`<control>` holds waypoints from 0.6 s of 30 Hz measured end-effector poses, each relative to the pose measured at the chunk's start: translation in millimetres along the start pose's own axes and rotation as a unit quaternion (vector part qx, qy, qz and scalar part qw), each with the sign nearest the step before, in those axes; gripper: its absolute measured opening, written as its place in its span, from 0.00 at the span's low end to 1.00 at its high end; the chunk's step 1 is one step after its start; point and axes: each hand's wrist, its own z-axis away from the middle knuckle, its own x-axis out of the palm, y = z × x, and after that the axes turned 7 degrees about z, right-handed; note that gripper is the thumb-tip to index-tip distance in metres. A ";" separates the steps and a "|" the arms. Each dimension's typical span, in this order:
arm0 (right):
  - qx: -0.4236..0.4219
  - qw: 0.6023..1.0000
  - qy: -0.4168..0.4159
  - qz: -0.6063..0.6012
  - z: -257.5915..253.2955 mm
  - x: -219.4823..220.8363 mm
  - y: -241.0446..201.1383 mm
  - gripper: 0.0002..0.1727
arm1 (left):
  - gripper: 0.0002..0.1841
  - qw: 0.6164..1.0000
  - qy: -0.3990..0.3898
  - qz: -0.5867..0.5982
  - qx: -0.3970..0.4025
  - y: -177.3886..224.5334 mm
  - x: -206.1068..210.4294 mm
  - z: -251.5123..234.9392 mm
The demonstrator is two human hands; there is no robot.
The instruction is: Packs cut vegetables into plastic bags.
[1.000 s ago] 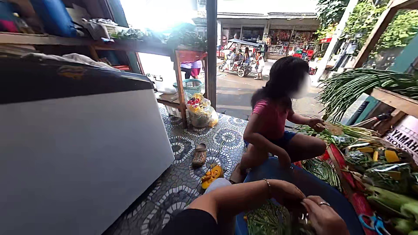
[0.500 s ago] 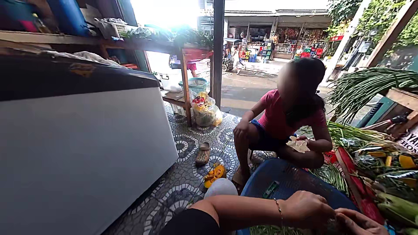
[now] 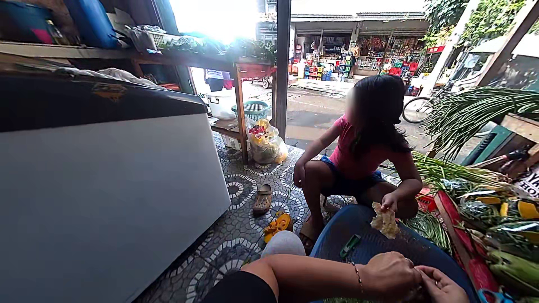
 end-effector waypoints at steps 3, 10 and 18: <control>0.009 1.000 0.012 0.012 -1.6 1.1 4.7 0.07 | 0.11 0.996 -0.050 -0.043 -0.052 10.8 0.6 -6.4; 0.044 0.996 -0.042 0.070 -0.7 11.1 15.1 0.20 | 0.10 0.976 -0.151 -0.013 -0.156 18.4 8.8 -8.3; 0.010 0.976 -0.127 0.174 0.7 29.8 21.1 0.28 | 0.13 0.915 -0.268 0.065 -0.294 -16.0 -0.5 -11.3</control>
